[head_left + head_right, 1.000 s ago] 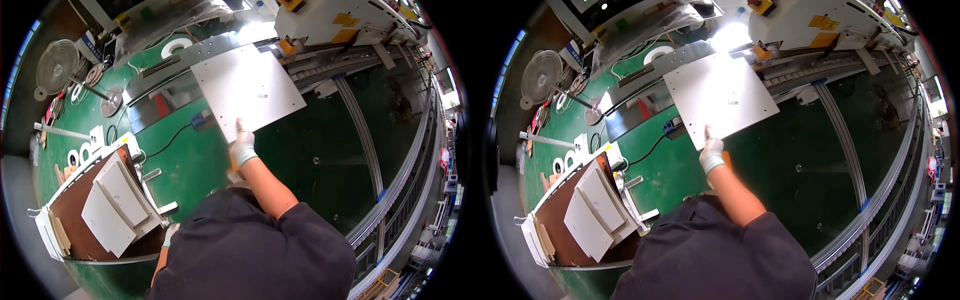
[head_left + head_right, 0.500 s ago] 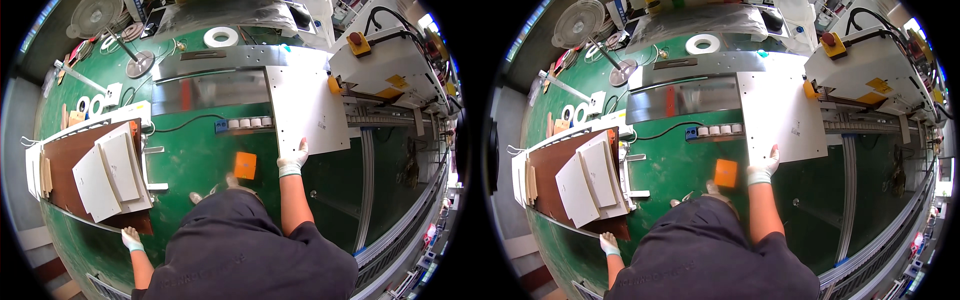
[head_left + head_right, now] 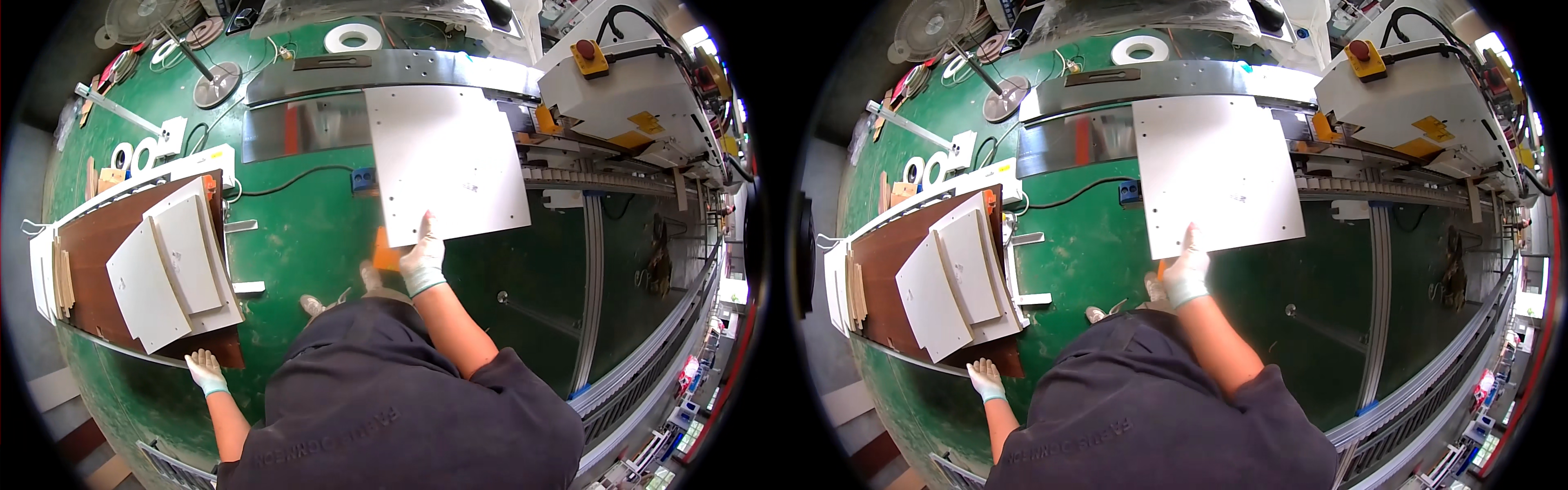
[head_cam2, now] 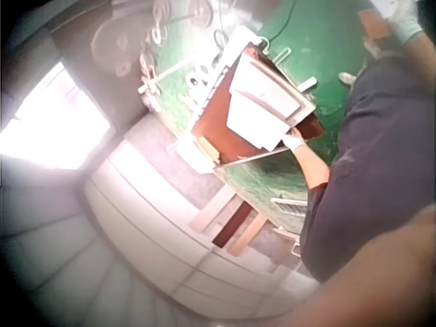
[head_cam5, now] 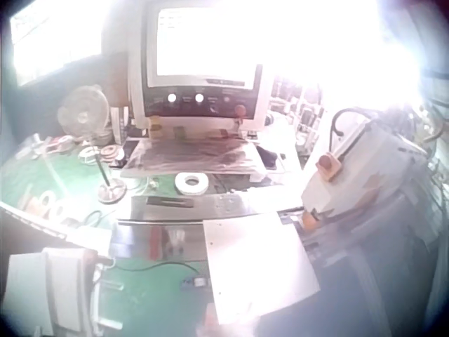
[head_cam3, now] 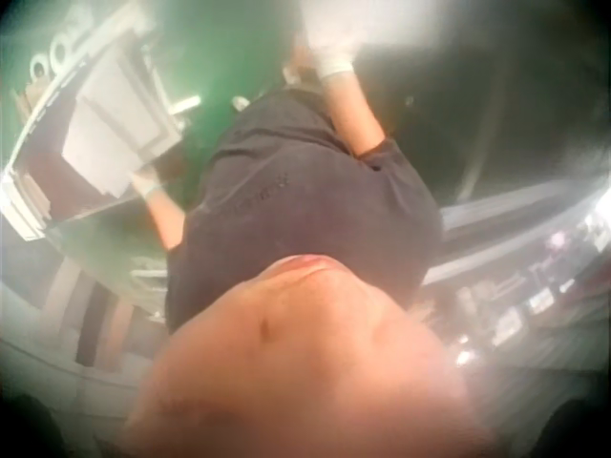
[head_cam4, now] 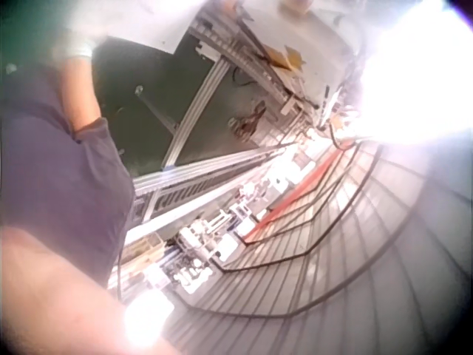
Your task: The person picks up white rectangular boards from a stack on a table and feeds them one at a time into an edge-banding machine, repeating the process for multiple boards.
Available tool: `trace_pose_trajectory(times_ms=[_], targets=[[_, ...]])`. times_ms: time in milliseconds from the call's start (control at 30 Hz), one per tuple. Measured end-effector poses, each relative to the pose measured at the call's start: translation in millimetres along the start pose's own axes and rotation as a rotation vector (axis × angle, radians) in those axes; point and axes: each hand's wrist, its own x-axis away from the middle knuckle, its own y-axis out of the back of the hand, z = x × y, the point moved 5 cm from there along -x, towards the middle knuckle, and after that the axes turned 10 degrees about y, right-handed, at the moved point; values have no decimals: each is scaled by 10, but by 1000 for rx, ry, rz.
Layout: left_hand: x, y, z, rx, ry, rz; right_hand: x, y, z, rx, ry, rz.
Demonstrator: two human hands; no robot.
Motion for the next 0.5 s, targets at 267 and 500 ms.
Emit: trace_pose_trajectory(times_ms=[267, 500], targets=[[-301, -491, -511, 81, 68, 27, 190, -405, 115, -210, -44, -71], [-433, -561, -524, -68, 101, -56, -468, -187, 596, -611, -13, 214]])
